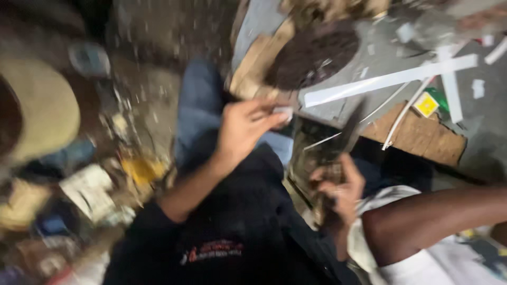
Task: The person cuts a long white strip into small rectangular pieces using shears. They repeatedly trim the strip and place the cut pieces onto a dark circular object on the table.
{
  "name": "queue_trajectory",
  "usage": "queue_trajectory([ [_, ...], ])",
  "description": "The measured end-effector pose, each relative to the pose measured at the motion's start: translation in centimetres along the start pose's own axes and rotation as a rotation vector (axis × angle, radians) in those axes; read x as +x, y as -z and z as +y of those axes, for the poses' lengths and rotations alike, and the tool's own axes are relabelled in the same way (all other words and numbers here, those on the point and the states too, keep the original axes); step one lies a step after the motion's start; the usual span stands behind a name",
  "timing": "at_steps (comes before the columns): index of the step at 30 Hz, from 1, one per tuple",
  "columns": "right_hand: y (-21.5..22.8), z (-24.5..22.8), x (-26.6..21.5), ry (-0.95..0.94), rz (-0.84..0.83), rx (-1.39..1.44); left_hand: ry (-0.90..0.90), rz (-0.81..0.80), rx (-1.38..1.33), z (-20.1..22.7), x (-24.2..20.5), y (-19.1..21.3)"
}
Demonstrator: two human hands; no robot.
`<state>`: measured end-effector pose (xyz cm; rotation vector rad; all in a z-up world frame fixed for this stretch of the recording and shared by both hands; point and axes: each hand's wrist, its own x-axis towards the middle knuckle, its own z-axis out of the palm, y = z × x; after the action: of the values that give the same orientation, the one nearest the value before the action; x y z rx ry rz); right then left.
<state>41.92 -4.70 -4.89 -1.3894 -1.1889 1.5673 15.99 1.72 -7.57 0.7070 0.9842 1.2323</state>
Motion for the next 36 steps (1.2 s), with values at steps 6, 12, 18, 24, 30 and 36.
queue_trajectory([
  [6, 0.5, -7.5, 5.1, 0.089, 0.522, -1.188, 0.105, -0.120, -0.176, -0.6, 0.2, 0.4],
  [12, 1.9, -10.6, 8.4, 0.319, 0.368, -1.049, 0.186, -0.221, -0.393, -0.9, 0.2, 0.0],
  [18, -3.7, -7.0, 5.4, 0.425, 0.250, -0.452, 0.175, -0.179, -0.556, -0.6, 0.1, -1.3],
  [24, -7.3, -3.8, 5.3, 0.352, 0.298, -0.027, 0.183, -0.143, -0.347, 0.6, -0.6, -2.4],
  [30, -6.5, -4.4, 5.7, 0.416, 0.204, -0.222, -0.097, -0.204, 0.128, 1.2, -0.8, -0.6],
  [36, -7.3, -6.6, 6.6, 0.582, 0.045, -0.402, 0.078, -0.196, -0.027, 1.5, 0.7, 1.7],
])
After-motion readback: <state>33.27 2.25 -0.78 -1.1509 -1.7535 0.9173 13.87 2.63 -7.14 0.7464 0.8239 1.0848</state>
